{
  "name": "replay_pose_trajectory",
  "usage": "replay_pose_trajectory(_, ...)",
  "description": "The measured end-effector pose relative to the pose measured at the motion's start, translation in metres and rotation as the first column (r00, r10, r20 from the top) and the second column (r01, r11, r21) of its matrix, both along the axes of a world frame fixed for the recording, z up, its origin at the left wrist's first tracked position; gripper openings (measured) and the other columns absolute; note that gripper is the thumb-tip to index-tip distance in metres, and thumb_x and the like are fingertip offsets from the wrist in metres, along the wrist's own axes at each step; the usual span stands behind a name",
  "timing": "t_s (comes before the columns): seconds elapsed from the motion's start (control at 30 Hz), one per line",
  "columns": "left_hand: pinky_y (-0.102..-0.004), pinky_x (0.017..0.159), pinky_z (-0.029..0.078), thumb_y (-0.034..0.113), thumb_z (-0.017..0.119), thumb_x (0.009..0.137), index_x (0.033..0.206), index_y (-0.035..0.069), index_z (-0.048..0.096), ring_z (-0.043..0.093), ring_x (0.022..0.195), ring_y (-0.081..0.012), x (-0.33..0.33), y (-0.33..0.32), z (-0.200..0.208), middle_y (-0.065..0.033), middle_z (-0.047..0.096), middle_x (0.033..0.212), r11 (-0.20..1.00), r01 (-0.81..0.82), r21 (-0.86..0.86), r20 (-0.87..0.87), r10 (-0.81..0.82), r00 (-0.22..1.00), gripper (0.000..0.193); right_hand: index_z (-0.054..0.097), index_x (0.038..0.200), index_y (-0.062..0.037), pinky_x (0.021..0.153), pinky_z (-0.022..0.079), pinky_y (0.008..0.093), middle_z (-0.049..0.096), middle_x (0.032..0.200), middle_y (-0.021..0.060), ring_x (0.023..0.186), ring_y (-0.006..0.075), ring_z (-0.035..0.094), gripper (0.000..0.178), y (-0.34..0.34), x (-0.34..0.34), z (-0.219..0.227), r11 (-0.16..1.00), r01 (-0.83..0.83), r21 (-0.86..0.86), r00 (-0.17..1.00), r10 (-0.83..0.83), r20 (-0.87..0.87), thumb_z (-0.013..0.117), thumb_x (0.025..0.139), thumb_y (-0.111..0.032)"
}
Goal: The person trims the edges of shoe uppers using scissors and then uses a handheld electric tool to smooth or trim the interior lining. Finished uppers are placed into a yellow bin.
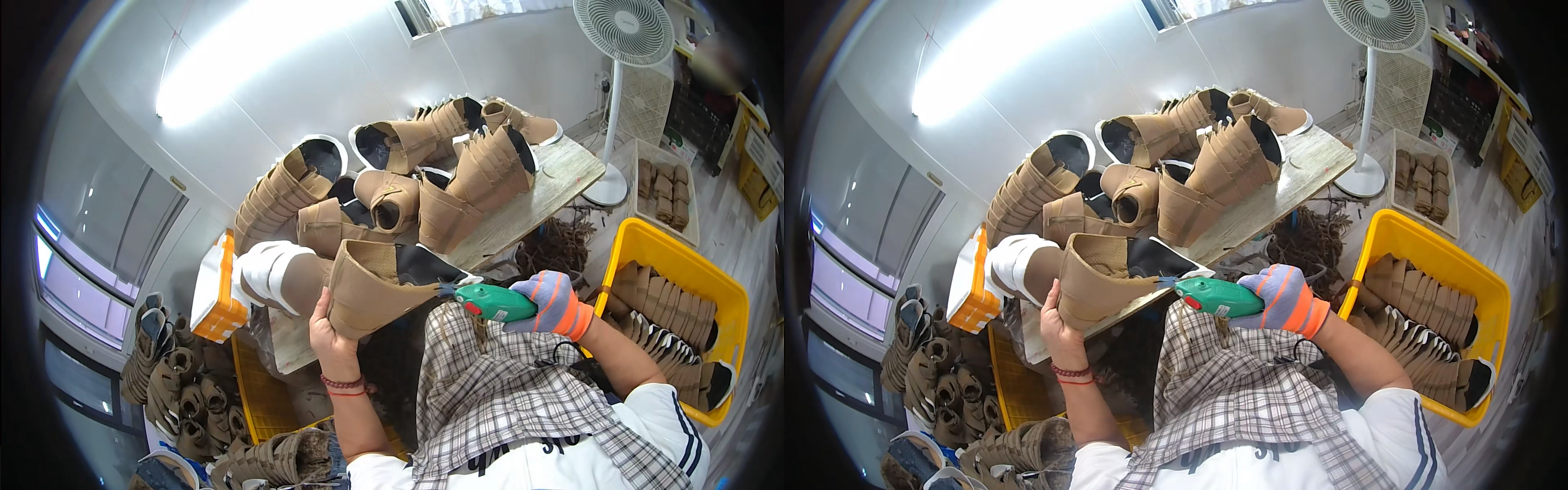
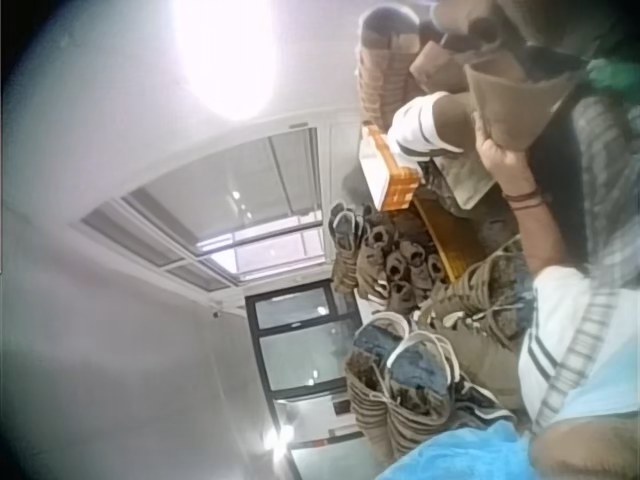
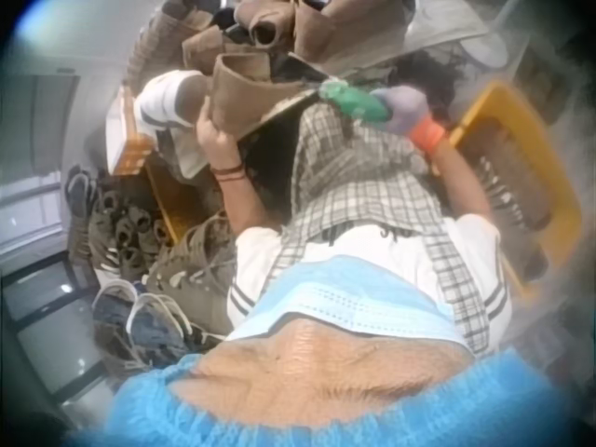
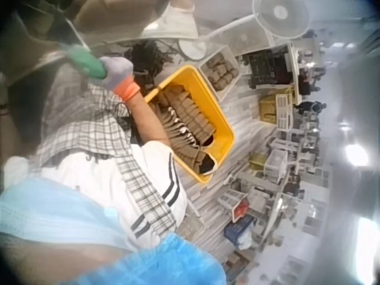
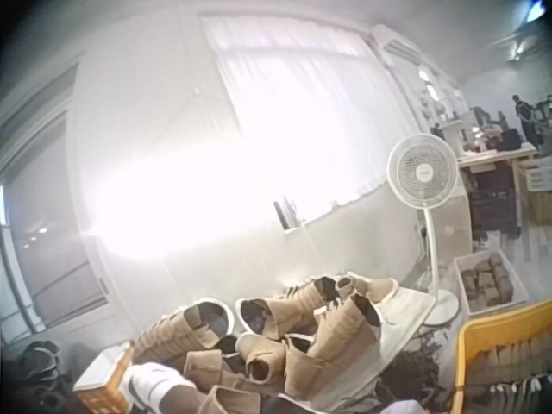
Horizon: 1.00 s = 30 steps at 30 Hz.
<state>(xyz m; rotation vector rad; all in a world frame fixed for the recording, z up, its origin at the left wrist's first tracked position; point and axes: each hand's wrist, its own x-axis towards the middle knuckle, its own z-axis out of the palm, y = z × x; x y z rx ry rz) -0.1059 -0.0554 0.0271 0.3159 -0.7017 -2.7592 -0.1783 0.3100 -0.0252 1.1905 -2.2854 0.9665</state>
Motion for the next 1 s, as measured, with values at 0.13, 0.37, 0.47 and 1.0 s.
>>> replay_pose_trajectory(0.13, -0.0476, 0.094, 0.05, 0.015, 0.045, 0.097, 0.119, -0.005, 0.052, 0.059, 0.109, -0.0327, -0.003, 0.005, -0.004, -0.0202, 0.059, 0.12, 0.997, 0.048, 0.057, -0.022, -0.047, 0.999, 0.03, 0.068, 0.083, -0.0115, 0.054, 0.046, 0.035, 0.057, 0.06, 0.0064, 0.055, 0.0258, 0.056, 0.049, -0.009, 0.003, 0.003, 1.0, -0.01, -0.022, 1.0, 0.01, 0.017, 0.084, 0.054, -0.047)
replay_pose_trajectory(0.37, -0.0439, 0.097, 0.047, 0.018, 0.045, 0.099, 0.124, -0.004, 0.049, 0.056, 0.113, -0.0288, 0.004, 0.036, 0.0, -0.0162, 0.056, 0.125, 0.999, -0.041, -0.03, -0.094, 0.038, 0.995, 0.034, 0.067, 0.082, -0.01, 0.054, 0.047, 0.0348, 0.06, 0.063, 0.0073, 0.056, 0.0266, 0.057, 0.047, -0.025, 0.003, -0.002, 0.99, -0.038, -0.138, 0.997, 0.048, 0.067, 0.084, 0.055, -0.044)
replay_pose_trajectory(0.47, -0.0423, 0.097, 0.047, 0.018, 0.047, 0.098, 0.126, -0.002, 0.048, 0.056, 0.113, -0.0261, 0.011, 0.052, 0.004, -0.0138, 0.056, 0.125, 0.983, -0.121, -0.136, -0.184, 0.095, 0.978, 0.035, 0.068, 0.085, -0.0079, 0.056, 0.049, 0.0345, 0.063, 0.068, 0.0093, 0.058, 0.0278, 0.06, 0.046, -0.032, 0.004, 0.0, 0.984, -0.074, -0.163, 0.973, 0.107, 0.203, 0.085, 0.058, -0.041)
replay_pose_trajectory(1.0, -0.0348, 0.086, 0.045, 0.006, 0.061, 0.084, 0.111, -0.008, 0.057, 0.06, 0.095, -0.0284, -0.092, 0.002, 0.051, -0.0174, 0.062, 0.106, -0.078, -0.217, -0.973, -0.228, 0.205, 0.952, 0.031, 0.066, 0.101, -0.0005, 0.066, 0.052, 0.0259, 0.069, 0.081, 0.0094, 0.07, 0.0128, 0.066, 0.051, -0.021, 0.002, -0.004, 0.906, 0.205, -0.371, 0.841, 0.031, 0.541, 0.087, 0.063, -0.028)
